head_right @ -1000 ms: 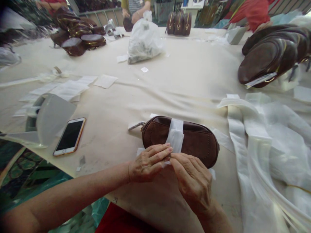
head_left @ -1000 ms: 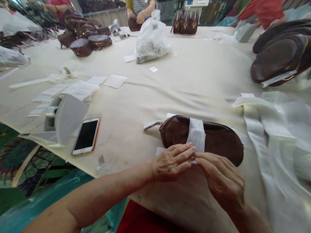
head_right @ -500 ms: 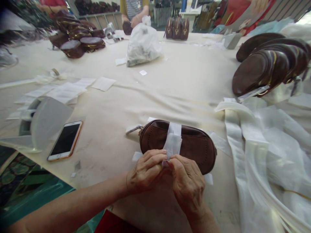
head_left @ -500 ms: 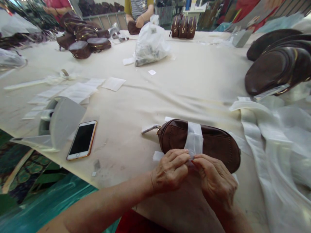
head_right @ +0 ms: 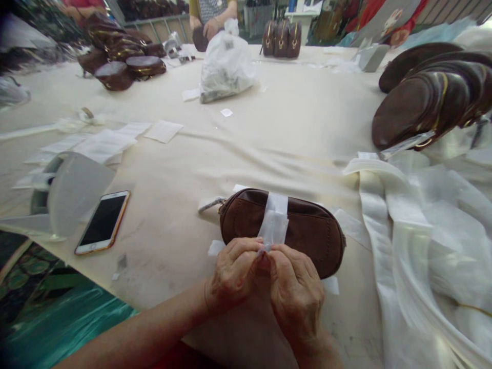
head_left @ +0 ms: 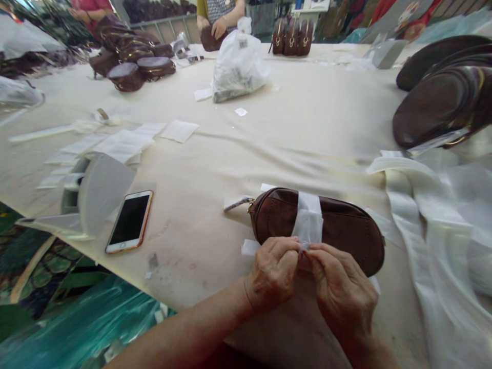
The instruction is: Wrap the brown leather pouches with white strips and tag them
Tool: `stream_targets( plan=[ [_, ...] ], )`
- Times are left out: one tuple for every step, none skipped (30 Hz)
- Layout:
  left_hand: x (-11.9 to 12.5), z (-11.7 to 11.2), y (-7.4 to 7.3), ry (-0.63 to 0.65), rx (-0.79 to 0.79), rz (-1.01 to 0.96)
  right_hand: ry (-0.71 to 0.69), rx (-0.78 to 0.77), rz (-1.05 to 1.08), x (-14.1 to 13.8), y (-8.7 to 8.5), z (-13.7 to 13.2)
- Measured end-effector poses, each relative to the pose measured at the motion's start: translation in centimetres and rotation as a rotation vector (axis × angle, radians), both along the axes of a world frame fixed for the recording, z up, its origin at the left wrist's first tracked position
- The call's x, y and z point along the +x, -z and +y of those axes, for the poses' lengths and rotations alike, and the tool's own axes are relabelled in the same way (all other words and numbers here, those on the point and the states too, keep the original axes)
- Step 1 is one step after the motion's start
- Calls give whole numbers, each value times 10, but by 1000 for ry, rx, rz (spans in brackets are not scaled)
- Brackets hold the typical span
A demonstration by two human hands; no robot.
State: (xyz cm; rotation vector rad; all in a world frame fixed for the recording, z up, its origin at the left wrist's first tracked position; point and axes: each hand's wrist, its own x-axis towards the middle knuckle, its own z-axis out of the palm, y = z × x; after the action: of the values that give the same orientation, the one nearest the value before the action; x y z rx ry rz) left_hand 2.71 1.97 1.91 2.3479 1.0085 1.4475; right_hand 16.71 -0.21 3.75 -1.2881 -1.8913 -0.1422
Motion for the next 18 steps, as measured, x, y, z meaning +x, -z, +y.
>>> stream_targets(
  plan=[
    [1,0,0,-4,-8,-4,12,-12,0,-1,-1,0],
    [1,0,1,-7,-17,-6,26,-27,3,-2,-1,0],
    [2,1,0,-14,-26,-9,44,-45,9,-2,-3,0],
    [2,1,0,-24,-37,-12,64,-66,18,-3,-4,0],
    [1,1,-2,-38,-54,-17,82,-87,30,-4,-5,0],
    [0,1,-3,-55,-67,-24,95,-107,45,-4,-6,0],
    [-1,1,-5,-71,-68,-30,103,-130,61,-5,-6,1],
    [-4,0,-6,-78,-51,-28,108,-152,77,-5,-7,1],
    [-7,-2,-8,-71,-12,-12,110,-168,89,-5,-7,1],
    [-10,-5,-9,-45,44,22,111,-180,99,-5,-8,2],
    [-13,-8,-9,-6,107,73,111,-185,107,-6,-8,2],
    [-15,-11,-10,35,156,138,114,-186,113,-6,-8,2],
    [-17,-14,-9,64,184,208,117,-185,118,-6,-9,2],
    [-18,-17,-9,77,196,274,118,-182,124,-5,-9,3],
    [-19,-20,-8,72,197,333,117,-184,129,-5,-9,3],
    [-19,-21,-7,56,196,381,113,-187,134,-5,-9,3],
    [-18,-22,-6,38,197,417,108,-197,138,-5,-9,4],
    [-18,-23,-5,26,206,441,102,-214,144,-4,-9,4]
  ],
)
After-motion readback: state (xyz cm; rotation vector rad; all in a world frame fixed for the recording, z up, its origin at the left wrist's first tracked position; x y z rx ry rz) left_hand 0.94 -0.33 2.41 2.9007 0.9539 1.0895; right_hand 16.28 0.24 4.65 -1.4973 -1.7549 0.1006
